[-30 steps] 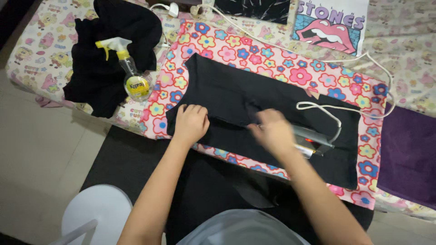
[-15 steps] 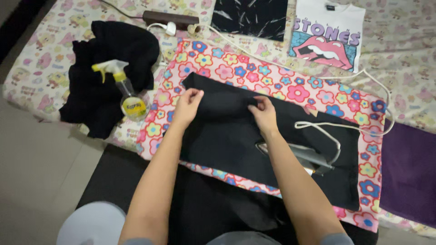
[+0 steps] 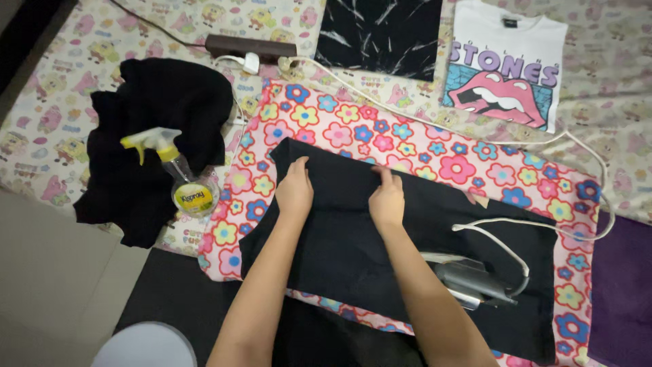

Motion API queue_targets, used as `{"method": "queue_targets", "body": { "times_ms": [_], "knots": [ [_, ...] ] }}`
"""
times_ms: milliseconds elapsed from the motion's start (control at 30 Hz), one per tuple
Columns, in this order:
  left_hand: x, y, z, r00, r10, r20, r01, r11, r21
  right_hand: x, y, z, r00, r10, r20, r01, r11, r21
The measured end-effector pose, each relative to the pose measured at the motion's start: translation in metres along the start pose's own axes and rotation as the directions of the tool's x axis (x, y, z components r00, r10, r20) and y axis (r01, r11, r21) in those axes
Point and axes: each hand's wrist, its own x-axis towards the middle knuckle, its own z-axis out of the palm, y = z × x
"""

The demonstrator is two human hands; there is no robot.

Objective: The person irons a black t-shirt on a low table, smoothing the fabric with hands and using an iron. The person folds the shirt in half, irons the folded edges, and then folds it again to reveal a graphic print on the front.

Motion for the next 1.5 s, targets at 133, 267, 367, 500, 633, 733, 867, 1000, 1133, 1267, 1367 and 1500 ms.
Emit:
{"method": "queue_targets", "body": {
  "times_ms": [133,267,367,500,633,733,867,1000,1133,1267,1367,1500],
  "knots": [
    [0.005,-0.004,0.004,0.958,0.283,-0.049,-0.253,0.912,0.324,-0.012,-0.028,-0.009,0.984,-0.175,-0.035,0.161,0.956,-0.244],
    [0.011,-0.019,0.023,0.907,0.412,-0.094,-0.353,0.861,0.367,-0.012,-0.032,0.019,0.891,-0.453,0.030,0.448,0.868,-0.213],
    [0.016,-0.031,0.029,0.919,0.387,-0.081,-0.337,0.874,0.350,-0.011,-0.031,0.035,0.894,-0.384,0.230,0.440,0.849,-0.293],
    [0.017,-0.034,0.030,0.928,0.369,-0.057,-0.326,0.877,0.354,-0.014,-0.020,0.042,0.897,-0.358,0.258,0.431,0.840,-0.330],
    [0.020,-0.021,0.016,0.941,0.337,-0.017,-0.311,0.886,0.343,-0.001,-0.029,0.031,0.868,-0.280,0.409,0.415,0.863,-0.290],
    [0.019,-0.017,-0.009,0.949,0.299,-0.104,-0.249,0.908,0.337,0.014,-0.028,-0.008,0.836,-0.278,0.473,0.373,0.920,-0.118],
    [-0.008,-0.032,-0.048,0.935,0.214,-0.283,-0.136,0.953,0.272,0.014,0.005,-0.092,0.944,-0.123,0.307,0.154,0.985,-0.079],
    [-0.068,-0.038,-0.059,0.967,0.209,-0.148,-0.170,0.956,0.238,-0.023,0.032,-0.164,0.811,0.104,0.575,0.151,0.913,-0.379],
    [-0.100,-0.045,-0.049,0.918,0.347,-0.191,-0.287,0.915,0.284,-0.071,0.058,-0.192,0.747,0.185,0.638,0.237,0.824,-0.516],
    [-0.117,-0.046,-0.027,0.900,0.392,-0.190,-0.308,0.881,0.358,-0.089,0.071,-0.199,0.785,0.122,0.608,0.212,0.869,-0.448],
    [-0.126,-0.041,-0.018,0.899,0.381,-0.218,-0.289,0.887,0.359,-0.093,0.053,-0.209,0.843,0.065,0.533,0.158,0.919,-0.361],
    [-0.122,-0.042,-0.013,0.892,0.421,-0.163,-0.332,0.857,0.394,-0.085,0.008,-0.199,0.928,-0.126,0.349,0.221,0.943,-0.247]
  ]
}}
